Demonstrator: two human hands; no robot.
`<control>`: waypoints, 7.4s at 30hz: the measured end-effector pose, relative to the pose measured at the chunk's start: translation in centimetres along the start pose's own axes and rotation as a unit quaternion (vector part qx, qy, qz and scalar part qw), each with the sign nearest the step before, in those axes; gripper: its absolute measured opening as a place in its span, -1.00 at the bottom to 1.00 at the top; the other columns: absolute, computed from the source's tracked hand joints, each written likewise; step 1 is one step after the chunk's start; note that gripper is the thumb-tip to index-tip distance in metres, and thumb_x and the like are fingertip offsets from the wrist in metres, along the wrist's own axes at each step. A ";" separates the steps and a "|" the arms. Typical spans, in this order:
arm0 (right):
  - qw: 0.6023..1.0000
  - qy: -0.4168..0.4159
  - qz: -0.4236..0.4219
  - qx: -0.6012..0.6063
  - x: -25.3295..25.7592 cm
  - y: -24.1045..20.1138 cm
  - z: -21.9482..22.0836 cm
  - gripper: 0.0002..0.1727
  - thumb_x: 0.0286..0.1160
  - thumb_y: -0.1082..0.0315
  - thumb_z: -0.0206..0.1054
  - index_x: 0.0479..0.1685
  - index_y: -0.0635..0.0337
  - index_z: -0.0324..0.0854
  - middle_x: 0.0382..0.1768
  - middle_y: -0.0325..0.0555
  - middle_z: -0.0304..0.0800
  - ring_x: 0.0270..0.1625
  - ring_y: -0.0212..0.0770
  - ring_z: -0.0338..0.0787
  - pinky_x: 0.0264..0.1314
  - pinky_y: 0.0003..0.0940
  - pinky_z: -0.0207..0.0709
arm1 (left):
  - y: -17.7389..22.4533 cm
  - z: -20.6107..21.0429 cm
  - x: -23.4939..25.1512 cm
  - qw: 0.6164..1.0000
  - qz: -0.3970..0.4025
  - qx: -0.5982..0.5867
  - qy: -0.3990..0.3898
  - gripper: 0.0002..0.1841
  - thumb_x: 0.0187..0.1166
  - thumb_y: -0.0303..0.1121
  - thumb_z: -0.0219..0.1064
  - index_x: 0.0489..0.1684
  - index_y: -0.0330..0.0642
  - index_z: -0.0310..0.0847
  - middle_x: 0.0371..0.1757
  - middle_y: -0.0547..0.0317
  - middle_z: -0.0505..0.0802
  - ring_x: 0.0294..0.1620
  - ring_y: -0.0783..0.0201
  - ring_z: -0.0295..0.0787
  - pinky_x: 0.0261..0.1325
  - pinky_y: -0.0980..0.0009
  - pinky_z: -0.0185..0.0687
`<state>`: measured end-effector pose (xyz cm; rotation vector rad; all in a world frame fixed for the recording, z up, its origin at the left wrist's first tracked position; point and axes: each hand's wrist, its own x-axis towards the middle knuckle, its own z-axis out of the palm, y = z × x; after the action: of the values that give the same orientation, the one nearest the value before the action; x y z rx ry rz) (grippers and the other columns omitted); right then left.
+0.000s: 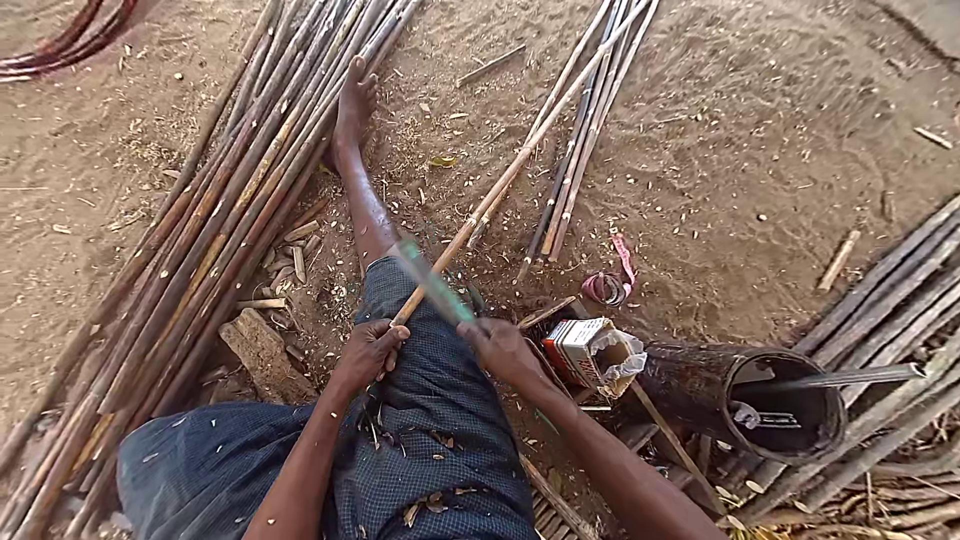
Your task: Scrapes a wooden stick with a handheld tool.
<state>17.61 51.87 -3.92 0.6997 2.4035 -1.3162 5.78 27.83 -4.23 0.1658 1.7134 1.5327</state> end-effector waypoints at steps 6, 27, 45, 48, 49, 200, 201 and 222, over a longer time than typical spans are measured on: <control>0.998 -0.041 -0.021 -0.030 0.1 -0.9 -0.3 -0.41 0.66 -0.29 0.19 -0.35 0.09 0.67 -0.53 -0.08 0.63 -0.42 -0.05 0.69 -0.29 0.11 0.56 | 0.2 0.2 0.1 0.999 0.009 0.035 -0.005 -0.59 0.84 -0.18 0.13 -0.38 -0.28 0.66 -0.81 0.15 0.56 -0.91 0.41 0.32 -0.82 0.55 0.25; 0.931 -0.055 0.085 0.351 7.7 -8.7 -1.2 -0.77 0.55 0.16 0.43 -0.20 0.15 0.64 -0.75 -0.34 0.36 -0.83 -0.45 0.29 -0.84 -0.54 0.27 | 0.6 1.8 -1.7 0.996 0.021 -0.083 0.036 -0.62 0.89 -0.14 -0.01 0.20 -0.22 0.62 -0.29 0.07 0.91 -0.75 0.46 0.51 -0.67 0.57 0.44; 1.000 0.021 -0.002 0.001 -1.6 0.4 -0.7 -0.44 0.74 -0.20 0.15 -0.25 0.15 0.70 -0.57 -0.09 0.62 -0.51 -0.08 0.65 -0.39 0.03 0.55 | -1.2 1.5 -1.3 0.995 0.059 -0.067 0.037 -0.84 0.70 -0.43 0.30 -0.19 -0.30 0.78 -0.68 0.18 0.66 -0.83 0.46 0.40 -0.77 0.63 0.35; 1.000 -0.013 0.010 0.015 -1.6 -0.3 0.1 -0.43 0.75 -0.22 0.11 -0.26 0.13 0.69 -0.56 -0.08 0.64 -0.52 -0.07 0.66 -0.42 0.05 0.58 | -1.0 1.0 -1.6 0.996 0.048 -0.058 0.039 -0.83 0.69 -0.40 0.32 -0.24 -0.28 0.77 -0.70 0.17 0.66 -0.83 0.46 0.39 -0.78 0.62 0.32; 0.999 -0.040 -0.018 -0.019 -2.2 -0.5 0.5 -0.43 0.73 -0.24 0.12 -0.33 0.08 0.66 -0.55 -0.12 0.61 -0.48 -0.10 0.67 -0.40 0.03 0.56 | -1.0 0.9 -1.6 0.997 0.047 -0.059 0.032 -0.83 0.71 -0.42 0.29 -0.26 -0.26 0.76 -0.70 0.19 0.66 -0.83 0.48 0.39 -0.76 0.64 0.32; 0.994 -0.032 -0.044 -0.094 -1.2 -1.1 1.0 -0.36 0.70 -0.34 0.03 -0.34 0.03 0.64 -0.53 -0.09 0.62 -0.37 0.00 0.73 -0.35 0.14 0.56 | -3.0 -1.0 -1.1 0.985 0.050 -0.157 0.056 -0.72 0.63 -0.22 0.35 -0.57 0.01 0.59 -0.82 0.40 0.51 -0.90 0.57 0.33 -0.82 0.66 0.31; 0.994 -0.030 -0.043 -0.096 -1.2 -1.1 0.9 -0.36 0.70 -0.34 0.04 -0.33 0.04 0.65 -0.52 -0.08 0.63 -0.37 0.01 0.74 -0.35 0.15 0.56 | -3.6 -1.2 -1.2 0.977 0.052 -0.198 0.052 -0.73 0.67 -0.22 0.30 -0.54 0.02 0.61 -0.82 0.42 0.50 -0.88 0.58 0.33 -0.80 0.66 0.31; 0.991 -0.022 -0.078 -0.103 -0.6 0.0 0.9 -0.36 0.71 -0.35 0.02 -0.33 0.04 0.65 -0.56 -0.13 0.61 -0.42 -0.07 0.72 -0.34 0.06 0.59 | -4.9 -4.8 -7.4 0.869 -0.084 -0.370 0.318 -0.17 0.68 0.41 -0.61 -0.20 0.03 0.54 -0.67 0.40 0.52 -0.78 0.48 0.35 -0.73 0.58 0.31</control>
<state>18.17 50.94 -4.14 0.4290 2.5544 -1.1038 9.66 18.59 -5.40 -0.9546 1.3880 2.1275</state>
